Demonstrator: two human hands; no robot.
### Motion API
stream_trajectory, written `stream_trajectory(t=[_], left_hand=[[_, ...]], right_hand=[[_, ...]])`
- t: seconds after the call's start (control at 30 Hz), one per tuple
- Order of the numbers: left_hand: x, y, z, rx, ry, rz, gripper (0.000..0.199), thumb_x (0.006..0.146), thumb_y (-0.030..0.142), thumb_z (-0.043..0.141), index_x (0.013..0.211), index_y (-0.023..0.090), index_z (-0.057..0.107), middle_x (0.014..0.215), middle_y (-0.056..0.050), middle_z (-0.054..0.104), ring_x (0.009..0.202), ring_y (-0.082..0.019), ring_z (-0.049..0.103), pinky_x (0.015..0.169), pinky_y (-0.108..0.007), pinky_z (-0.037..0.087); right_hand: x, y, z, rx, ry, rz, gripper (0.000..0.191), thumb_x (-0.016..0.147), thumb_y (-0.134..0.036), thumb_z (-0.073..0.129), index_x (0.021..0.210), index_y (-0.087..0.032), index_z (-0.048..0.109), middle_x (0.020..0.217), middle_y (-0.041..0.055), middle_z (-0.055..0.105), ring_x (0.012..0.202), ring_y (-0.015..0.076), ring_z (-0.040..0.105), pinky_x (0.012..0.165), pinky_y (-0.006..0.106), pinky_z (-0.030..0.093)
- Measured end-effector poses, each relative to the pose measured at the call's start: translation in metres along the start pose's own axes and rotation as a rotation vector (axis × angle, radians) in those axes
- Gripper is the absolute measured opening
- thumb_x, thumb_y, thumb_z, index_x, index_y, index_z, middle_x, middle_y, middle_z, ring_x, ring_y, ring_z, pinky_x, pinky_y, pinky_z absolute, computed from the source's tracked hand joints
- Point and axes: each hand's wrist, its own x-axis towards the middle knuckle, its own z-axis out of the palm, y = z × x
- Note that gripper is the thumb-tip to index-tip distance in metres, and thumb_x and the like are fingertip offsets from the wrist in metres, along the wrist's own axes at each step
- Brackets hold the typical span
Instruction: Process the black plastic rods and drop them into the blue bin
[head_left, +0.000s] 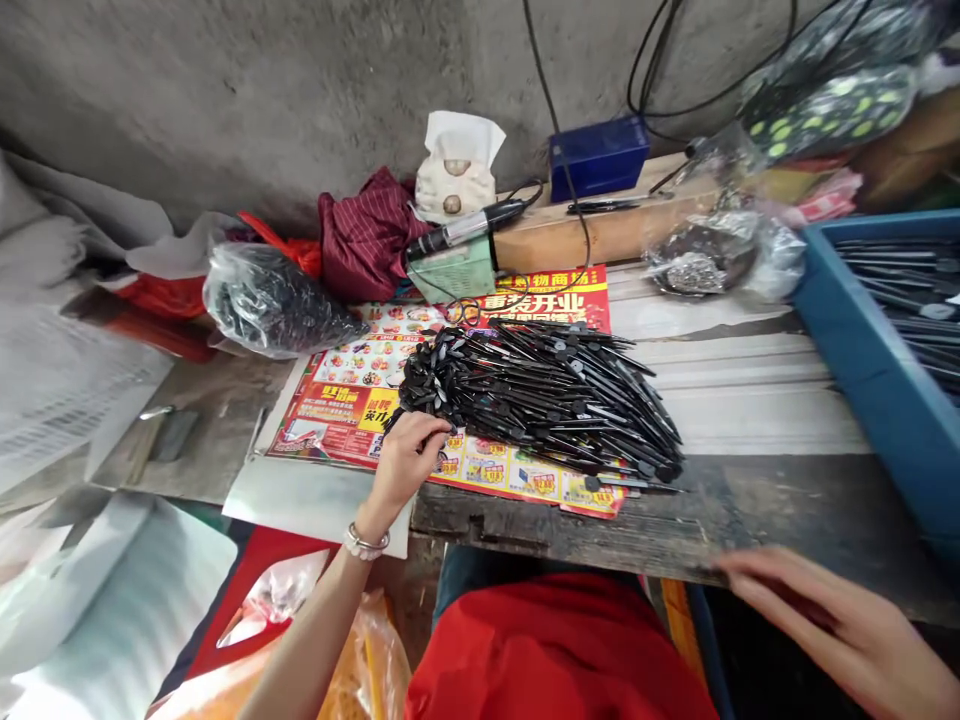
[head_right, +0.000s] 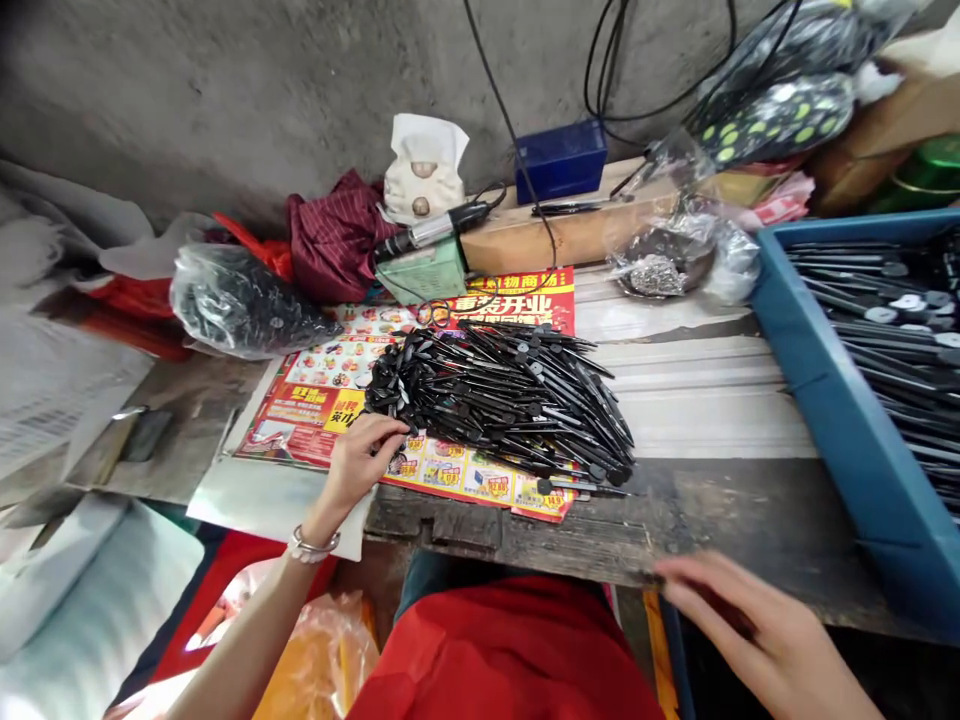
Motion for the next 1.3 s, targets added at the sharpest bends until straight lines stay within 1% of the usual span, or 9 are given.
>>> stream_trajectory(t=[0.1,0.2,0.3,0.47,0.63,0.8,0.93,1.1,1.3], left_hand=[[0.0,0.004,0.005,0.079,-0.017,0.056,0.017,0.092,0.015,0.052,0.095,0.02,0.068,0.093,-0.006,0.068,0.092,-0.021,0.059,0.084,-0.038,0.05],[0.0,0.008,0.009,0.186,-0.055,0.116,0.02,0.091,0.01,0.052,0.1,0.019,0.067,0.103,-0.008,0.066,0.098,-0.023,0.056,0.089,-0.039,0.05],[0.0,0.006,0.011,0.276,-0.108,0.149,0.023,0.089,0.005,0.052,0.104,0.017,0.066,0.109,-0.009,0.065,0.1,-0.024,0.054,0.091,-0.04,0.049],[0.001,0.0,0.012,0.319,-0.138,0.169,0.025,0.088,0.003,0.051,0.104,0.016,0.065,0.105,-0.01,0.064,0.095,-0.025,0.055,0.087,-0.04,0.051],[0.0,-0.002,0.01,0.266,-0.099,0.17,0.023,0.089,0.004,0.05,0.1,0.017,0.066,0.101,-0.009,0.065,0.095,-0.024,0.056,0.086,-0.039,0.051],[0.005,0.002,0.007,0.169,-0.019,0.149,0.02,0.092,0.009,0.05,0.099,0.017,0.067,0.098,-0.008,0.067,0.096,-0.023,0.058,0.088,-0.04,0.051],[0.019,0.005,0.011,0.145,-0.028,0.17,0.023,0.091,0.01,0.052,0.106,0.019,0.067,0.107,-0.007,0.069,0.099,-0.023,0.057,0.089,-0.041,0.052],[0.031,0.005,0.019,0.203,-0.085,0.227,0.026,0.089,0.006,0.052,0.105,0.018,0.069,0.108,-0.008,0.068,0.099,-0.024,0.055,0.09,-0.043,0.052],[0.026,0.001,0.018,0.311,-0.114,0.222,0.019,0.093,0.015,0.052,0.103,0.017,0.068,0.1,-0.009,0.067,0.094,-0.024,0.056,0.086,-0.041,0.051]], right_hand=[[0.049,-0.045,0.013,-0.258,0.114,-0.164,0.033,0.091,-0.05,0.049,0.102,-0.028,0.071,0.102,0.0056,0.069,0.086,0.0239,0.067,0.075,0.034,0.053],[0.074,-0.066,0.032,-0.472,0.149,-0.271,0.032,0.097,-0.039,0.041,0.106,-0.023,0.066,0.105,0.0075,0.066,0.089,0.0235,0.064,0.074,0.036,0.049],[0.08,-0.063,0.042,-0.542,0.093,-0.312,0.024,0.097,-0.031,0.041,0.097,-0.022,0.063,0.101,0.0071,0.064,0.088,0.0231,0.061,0.075,0.036,0.047],[0.078,-0.051,0.037,-0.56,0.022,-0.322,0.016,0.094,-0.025,0.042,0.092,-0.021,0.058,0.093,0.0069,0.063,0.082,0.0243,0.054,0.079,0.041,0.045],[0.071,-0.059,0.027,-0.193,0.01,-0.157,0.018,0.092,-0.034,0.047,0.094,-0.021,0.058,0.093,0.0072,0.065,0.088,0.0235,0.058,0.081,0.037,0.047],[0.054,-0.073,0.019,0.366,-0.144,0.183,0.028,0.083,-0.049,0.063,0.089,-0.022,0.06,0.067,0.0013,0.061,0.063,0.017,0.056,0.061,0.028,0.047],[0.043,-0.075,0.023,0.59,-0.043,0.362,0.032,0.07,-0.048,0.076,0.077,-0.02,0.064,0.061,0.0008,0.057,0.055,0.0143,0.049,0.054,0.027,0.044],[0.035,-0.063,0.03,0.736,-0.076,0.428,0.036,0.064,-0.046,0.082,0.082,-0.018,0.069,0.06,0.0028,0.061,0.057,0.0163,0.054,0.059,0.029,0.047],[0.029,-0.071,0.037,0.957,-0.001,0.472,0.034,0.068,-0.046,0.082,0.087,-0.019,0.071,0.063,0.0026,0.061,0.058,0.0149,0.052,0.057,0.028,0.045]])
